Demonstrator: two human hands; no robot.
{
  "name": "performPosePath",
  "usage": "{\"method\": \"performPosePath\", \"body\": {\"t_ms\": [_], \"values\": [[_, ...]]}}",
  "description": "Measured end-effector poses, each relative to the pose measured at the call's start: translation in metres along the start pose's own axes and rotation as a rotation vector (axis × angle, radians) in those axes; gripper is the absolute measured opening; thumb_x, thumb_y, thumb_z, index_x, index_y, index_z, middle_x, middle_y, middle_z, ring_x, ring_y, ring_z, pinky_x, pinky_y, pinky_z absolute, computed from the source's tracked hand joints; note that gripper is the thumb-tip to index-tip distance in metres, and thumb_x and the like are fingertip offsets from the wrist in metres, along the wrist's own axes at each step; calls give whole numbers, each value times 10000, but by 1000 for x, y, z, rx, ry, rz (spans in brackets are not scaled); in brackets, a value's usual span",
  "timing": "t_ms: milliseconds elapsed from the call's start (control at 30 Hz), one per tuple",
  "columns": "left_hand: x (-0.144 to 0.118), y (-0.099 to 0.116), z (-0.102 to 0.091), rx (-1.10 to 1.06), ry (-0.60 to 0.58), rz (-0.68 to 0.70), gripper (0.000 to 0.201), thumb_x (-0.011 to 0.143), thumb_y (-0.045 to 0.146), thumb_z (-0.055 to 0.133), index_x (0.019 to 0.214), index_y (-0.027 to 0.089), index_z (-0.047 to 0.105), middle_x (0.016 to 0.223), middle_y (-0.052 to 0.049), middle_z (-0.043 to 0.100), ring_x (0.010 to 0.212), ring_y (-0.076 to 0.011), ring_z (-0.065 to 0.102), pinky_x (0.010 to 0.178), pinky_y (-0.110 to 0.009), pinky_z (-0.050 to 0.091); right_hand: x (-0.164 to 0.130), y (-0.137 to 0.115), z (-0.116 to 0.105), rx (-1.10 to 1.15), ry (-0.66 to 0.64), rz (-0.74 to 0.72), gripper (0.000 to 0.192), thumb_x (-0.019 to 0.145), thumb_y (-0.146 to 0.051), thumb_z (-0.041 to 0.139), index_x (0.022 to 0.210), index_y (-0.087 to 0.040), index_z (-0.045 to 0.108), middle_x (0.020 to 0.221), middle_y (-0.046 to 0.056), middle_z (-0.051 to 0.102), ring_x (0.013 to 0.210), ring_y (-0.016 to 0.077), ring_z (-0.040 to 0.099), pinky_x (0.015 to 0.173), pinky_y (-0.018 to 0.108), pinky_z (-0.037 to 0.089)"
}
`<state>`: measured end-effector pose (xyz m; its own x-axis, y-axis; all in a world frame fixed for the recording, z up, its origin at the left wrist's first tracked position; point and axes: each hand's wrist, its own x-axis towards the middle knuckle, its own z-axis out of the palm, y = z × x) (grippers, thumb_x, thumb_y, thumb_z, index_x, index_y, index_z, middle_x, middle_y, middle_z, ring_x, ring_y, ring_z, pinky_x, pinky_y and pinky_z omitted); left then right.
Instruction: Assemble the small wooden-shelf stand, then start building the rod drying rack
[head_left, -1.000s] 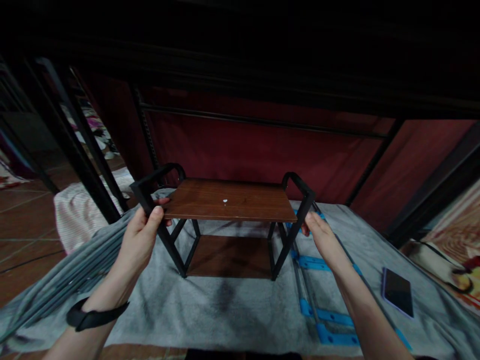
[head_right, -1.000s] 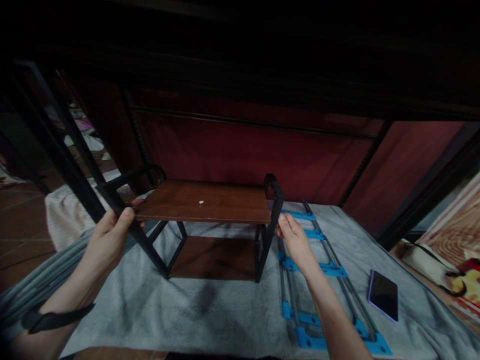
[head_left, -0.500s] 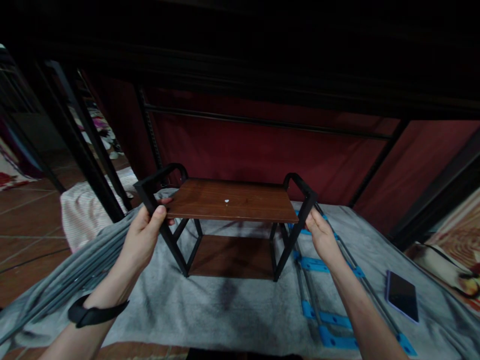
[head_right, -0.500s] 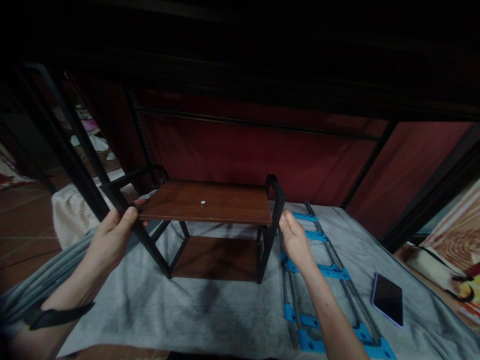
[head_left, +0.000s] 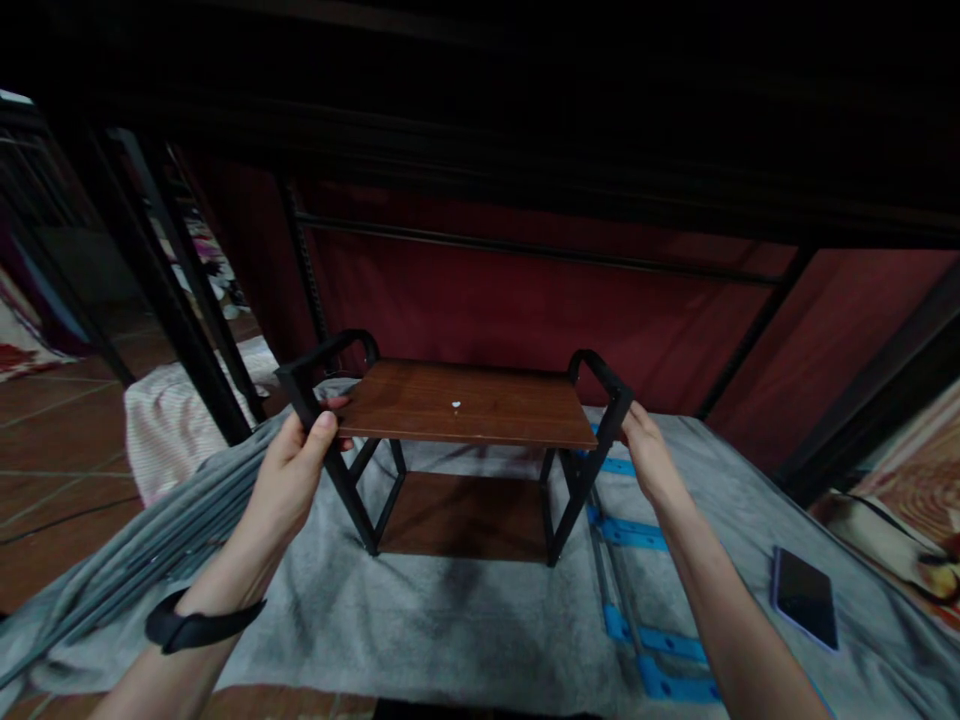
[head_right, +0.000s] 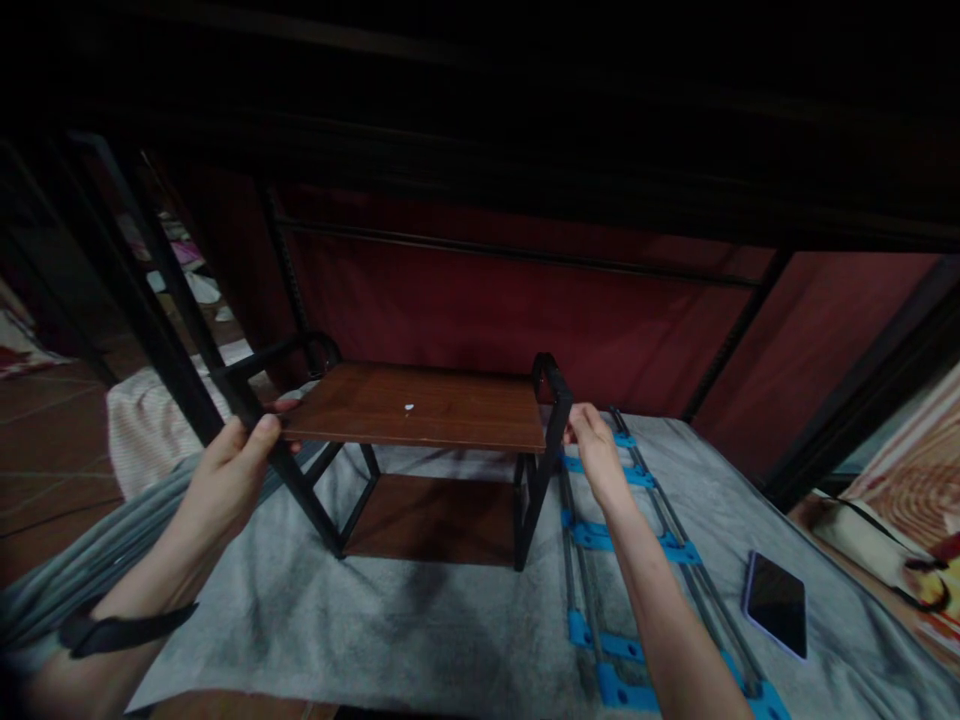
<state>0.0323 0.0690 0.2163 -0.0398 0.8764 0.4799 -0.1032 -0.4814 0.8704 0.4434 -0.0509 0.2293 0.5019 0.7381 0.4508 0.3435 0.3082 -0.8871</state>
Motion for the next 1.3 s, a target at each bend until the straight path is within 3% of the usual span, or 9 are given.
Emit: {"method": "performPosePath", "body": {"t_ms": [100,300,700,967,1300], "values": [[-2,3,5,9,-13,-2,399,833,429,661,1174,224,667,1146,-33,624,729,-107,543,649,-208,488,34,19,8,62,86,53,437,693,-627,646,786,-209,561,682,-20,595,565,115,495,539,257,414],[-4,5,10,37,-24,-4,409,838,455,650,1180,232,662,1126,-26,627,697,-99,542,650,-212,482,71,42,20,75,25,-25,459,677,-584,675,904,-193,598,756,-8,628,685,147,562,687,301,482],[-3,2,5,36,-13,-14,405,847,452,640,1190,237,649,1122,-24,621,717,-98,546,665,-210,490,77,36,30,-146,-28,-208,379,856,-582,515,760,-215,513,693,-19,511,661,147,487,710,322,450],[-4,4,7,43,-2,-13,398,863,447,622,1205,244,644,1183,-18,601,735,-96,542,660,-200,489,71,21,40,-187,56,-303,362,876,-530,505,853,-189,624,832,71,644,959,247,568,960,422,444],[-5,8,8,75,-23,0,426,874,475,606,1208,211,628,1072,-19,613,709,-97,541,664,-214,474,82,27,42,-190,87,-267,428,866,-586,468,816,-191,626,880,87,671,1024,247,584,1041,454,403]]}}
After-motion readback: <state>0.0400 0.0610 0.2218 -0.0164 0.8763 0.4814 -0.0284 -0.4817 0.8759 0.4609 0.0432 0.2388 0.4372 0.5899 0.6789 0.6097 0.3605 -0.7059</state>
